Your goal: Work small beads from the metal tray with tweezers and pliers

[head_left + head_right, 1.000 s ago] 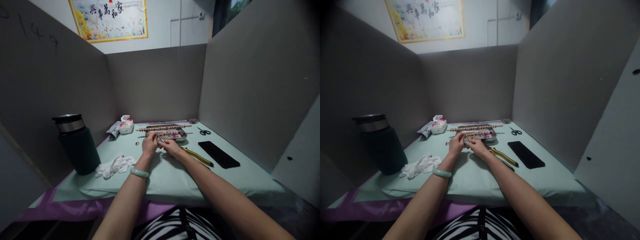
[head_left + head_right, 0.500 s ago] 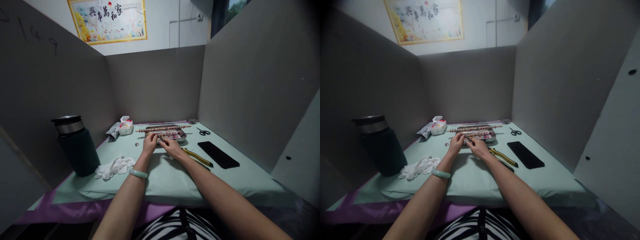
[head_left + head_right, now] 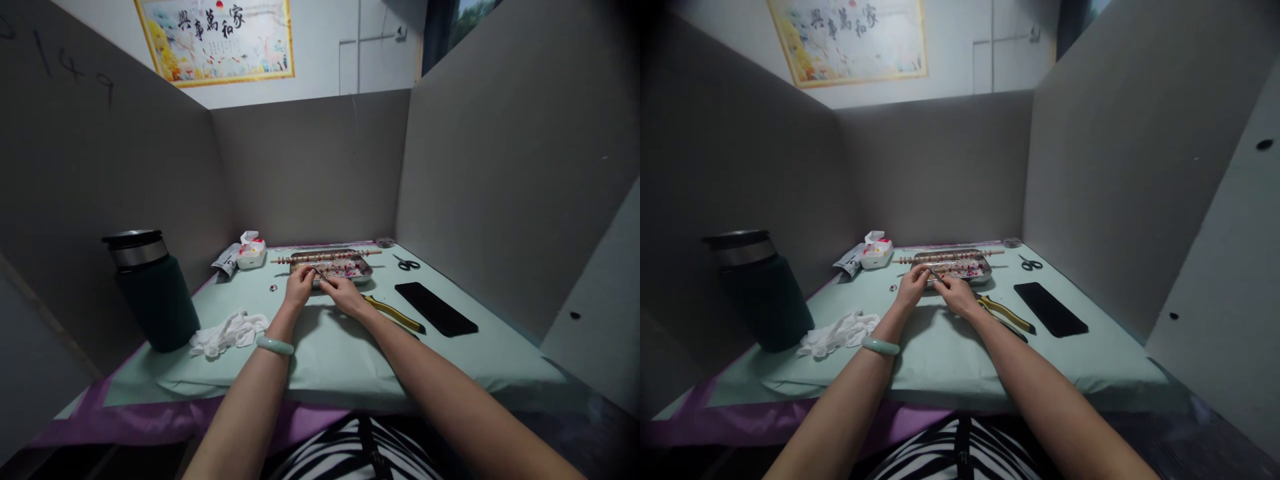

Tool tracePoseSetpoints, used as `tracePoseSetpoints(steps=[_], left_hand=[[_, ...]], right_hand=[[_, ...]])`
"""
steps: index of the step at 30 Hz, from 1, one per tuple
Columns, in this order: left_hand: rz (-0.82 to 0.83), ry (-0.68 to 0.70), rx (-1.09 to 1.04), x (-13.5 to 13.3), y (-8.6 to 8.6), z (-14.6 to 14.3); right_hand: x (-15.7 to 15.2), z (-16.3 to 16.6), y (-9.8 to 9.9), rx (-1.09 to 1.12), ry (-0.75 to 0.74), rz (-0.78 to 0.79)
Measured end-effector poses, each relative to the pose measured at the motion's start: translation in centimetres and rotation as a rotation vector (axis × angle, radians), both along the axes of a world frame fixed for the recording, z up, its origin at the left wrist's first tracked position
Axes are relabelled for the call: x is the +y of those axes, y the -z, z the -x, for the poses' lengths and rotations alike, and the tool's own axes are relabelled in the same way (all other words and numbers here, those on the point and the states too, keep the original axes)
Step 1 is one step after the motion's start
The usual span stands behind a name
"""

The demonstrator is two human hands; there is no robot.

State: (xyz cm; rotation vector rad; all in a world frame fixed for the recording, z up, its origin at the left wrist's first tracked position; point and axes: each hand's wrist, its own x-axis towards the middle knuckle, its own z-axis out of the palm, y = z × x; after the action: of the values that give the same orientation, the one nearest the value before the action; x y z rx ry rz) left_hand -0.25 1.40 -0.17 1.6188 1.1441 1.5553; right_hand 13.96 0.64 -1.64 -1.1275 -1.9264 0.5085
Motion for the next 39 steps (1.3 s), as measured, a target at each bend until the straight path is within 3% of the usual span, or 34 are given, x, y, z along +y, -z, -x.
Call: tracePoseSetpoints(steps=[4, 9, 16, 20, 26, 33, 39], left_hand=[[-0.031, -0.016, 0.04, 0.2, 0.2, 0.1], [-0.064, -0.132, 0.16, 0.3, 0.6, 0.2], [-0.058, -0.043, 0.101, 0.6, 0.5, 0.2], [0.03, 0.008, 0.032, 0.3, 0.3, 0.0], [0.172, 0.214, -0.134, -0.6, 0.0, -0.1], [0.169, 0.137, -0.118, -0.8, -0.3, 0.0], [0.141, 0.179, -0.125, -0.9, -0.3, 0.1]], right_hand=[[-0.3, 0.0, 0.2, -0.105, 0.108, -0.051], [-0.7, 0.3, 0.5, -0.247, 0.312, -0.137], [0.1, 0.3, -0.1, -0.013, 0.012, 0.087], [0.2, 0.2, 0.0, -0.034, 0.074, 0.036], [0.5, -0.4, -0.1, 0.032, 0.094, 0.011], [0.5, -0.7, -0.2, 0.05, 0.032, 0.034], [0.4, -0.7, -0.2, 0.041, 0.004, 0.03]])
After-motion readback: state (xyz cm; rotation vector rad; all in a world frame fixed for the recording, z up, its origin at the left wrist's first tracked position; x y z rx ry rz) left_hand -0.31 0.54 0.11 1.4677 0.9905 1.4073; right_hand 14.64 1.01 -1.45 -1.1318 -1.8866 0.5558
